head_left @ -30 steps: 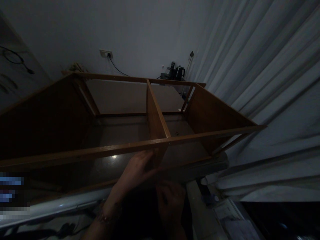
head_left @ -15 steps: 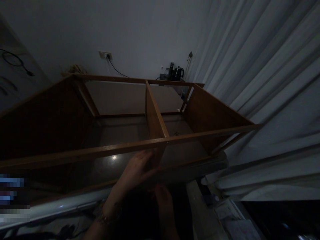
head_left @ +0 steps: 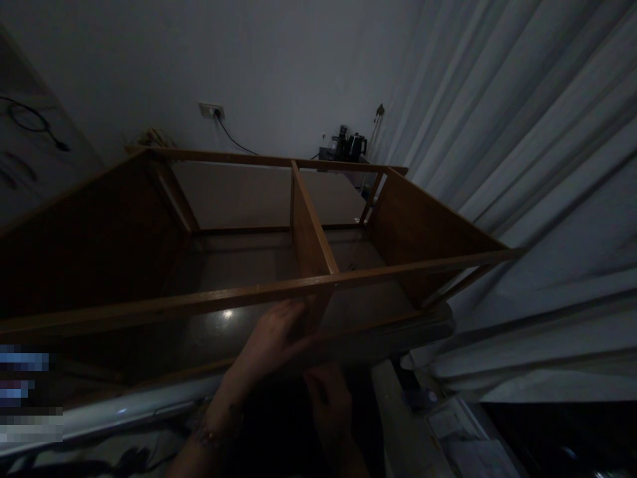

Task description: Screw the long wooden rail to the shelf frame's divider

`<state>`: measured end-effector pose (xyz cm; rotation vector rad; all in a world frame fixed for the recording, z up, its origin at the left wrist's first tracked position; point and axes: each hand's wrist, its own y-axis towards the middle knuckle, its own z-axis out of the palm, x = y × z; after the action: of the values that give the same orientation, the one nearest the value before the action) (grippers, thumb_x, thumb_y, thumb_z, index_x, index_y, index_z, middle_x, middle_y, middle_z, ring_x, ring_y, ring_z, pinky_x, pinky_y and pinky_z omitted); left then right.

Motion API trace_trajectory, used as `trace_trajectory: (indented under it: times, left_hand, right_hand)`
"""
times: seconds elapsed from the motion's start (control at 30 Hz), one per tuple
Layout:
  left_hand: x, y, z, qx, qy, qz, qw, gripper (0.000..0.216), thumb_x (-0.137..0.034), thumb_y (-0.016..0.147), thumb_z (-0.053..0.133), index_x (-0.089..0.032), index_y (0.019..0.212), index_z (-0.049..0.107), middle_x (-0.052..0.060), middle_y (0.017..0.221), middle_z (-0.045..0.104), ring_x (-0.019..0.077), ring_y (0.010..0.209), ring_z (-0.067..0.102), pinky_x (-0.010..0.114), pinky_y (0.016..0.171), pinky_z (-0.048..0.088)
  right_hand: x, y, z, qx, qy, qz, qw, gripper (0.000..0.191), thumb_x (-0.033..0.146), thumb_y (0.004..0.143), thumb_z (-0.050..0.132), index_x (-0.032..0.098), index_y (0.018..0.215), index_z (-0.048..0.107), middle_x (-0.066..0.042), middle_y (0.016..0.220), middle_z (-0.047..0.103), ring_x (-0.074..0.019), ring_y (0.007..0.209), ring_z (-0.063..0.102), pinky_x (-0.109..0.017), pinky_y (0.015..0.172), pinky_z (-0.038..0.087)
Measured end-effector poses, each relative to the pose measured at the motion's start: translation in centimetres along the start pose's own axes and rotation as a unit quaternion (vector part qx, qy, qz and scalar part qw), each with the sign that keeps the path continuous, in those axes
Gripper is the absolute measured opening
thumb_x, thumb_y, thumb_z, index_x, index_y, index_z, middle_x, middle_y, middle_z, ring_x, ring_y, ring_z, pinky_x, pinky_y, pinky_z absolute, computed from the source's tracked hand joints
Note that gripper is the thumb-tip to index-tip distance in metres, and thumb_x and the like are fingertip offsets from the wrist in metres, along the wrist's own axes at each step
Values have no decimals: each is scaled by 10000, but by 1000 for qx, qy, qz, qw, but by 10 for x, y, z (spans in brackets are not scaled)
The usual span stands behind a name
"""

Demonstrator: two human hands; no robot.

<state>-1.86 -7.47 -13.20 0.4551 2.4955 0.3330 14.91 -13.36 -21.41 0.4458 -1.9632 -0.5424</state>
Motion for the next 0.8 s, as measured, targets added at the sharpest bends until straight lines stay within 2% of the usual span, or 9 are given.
trace_trajectory:
  times: [0.1,0.23,0.37,0.5,0.57,0.63,0.73,0.8]
  left_hand:
    - [0,0,-1,9,-1,-8,1000,432,-475,860,623,-157,1153,610,140,1189,671,298,1093,638,431,924,532]
    - [2,-1,1,5,5,-9,1000,424,-471,862,622,-168,1158,608,132,1194,669,294,1100,635,420,927,529]
    - [4,-3,4,-8,15,-8,1000,439,-493,857,620,-160,1141,610,133,1170,678,295,1077,645,421,909,537]
    - [3,-2,4,8,7,-17,1000,470,-488,863,616,-153,1192,585,143,1206,664,304,1112,630,441,919,533]
    - [4,-1,3,13,0,-14,1000,443,-475,866,617,-161,1177,594,137,1194,668,299,1102,633,441,920,532]
    - [5,-1,4,12,-1,-7,1000,420,-468,862,624,-166,1153,603,134,1180,671,298,1089,637,444,921,530]
    - [6,-1,4,3,-2,-1,1000,428,-455,854,638,-167,1168,594,138,1195,664,301,1098,632,448,929,525]
    - [5,-1,4,-4,-6,-1,1000,444,-456,849,646,-167,1181,589,139,1198,663,300,1096,634,446,928,525]
  right_hand:
    - [-2,2,-8,51,-10,-38,998,178,315,983,509,246,1002,671,-21,897,721,-152,824,682,-245,746,565]
    - [-10,7,-21,104,-49,-129,985,279,271,991,493,214,1245,593,-50,1066,722,-170,977,682,-276,874,555]
    - [-12,13,-27,124,-56,-166,977,272,208,993,482,204,1241,592,-50,1048,729,-167,963,686,-278,867,557]
    - [-7,16,-20,92,-66,-132,985,154,276,969,538,223,1018,674,-43,891,713,-179,835,679,-296,756,574]
    - [-3,17,-15,66,-70,-114,989,175,310,964,541,230,894,680,-37,808,681,-174,758,662,-291,694,572]
    - [0,17,-11,58,-58,-97,992,193,313,977,509,233,926,677,-39,812,681,-168,747,662,-282,682,572]
    - [3,15,-8,39,-23,-64,997,209,290,987,484,233,1101,649,-54,918,715,-165,830,690,-264,728,578]
    - [3,12,-6,13,-1,-37,999,206,274,978,498,237,1114,648,-56,956,729,-166,863,702,-254,741,578]
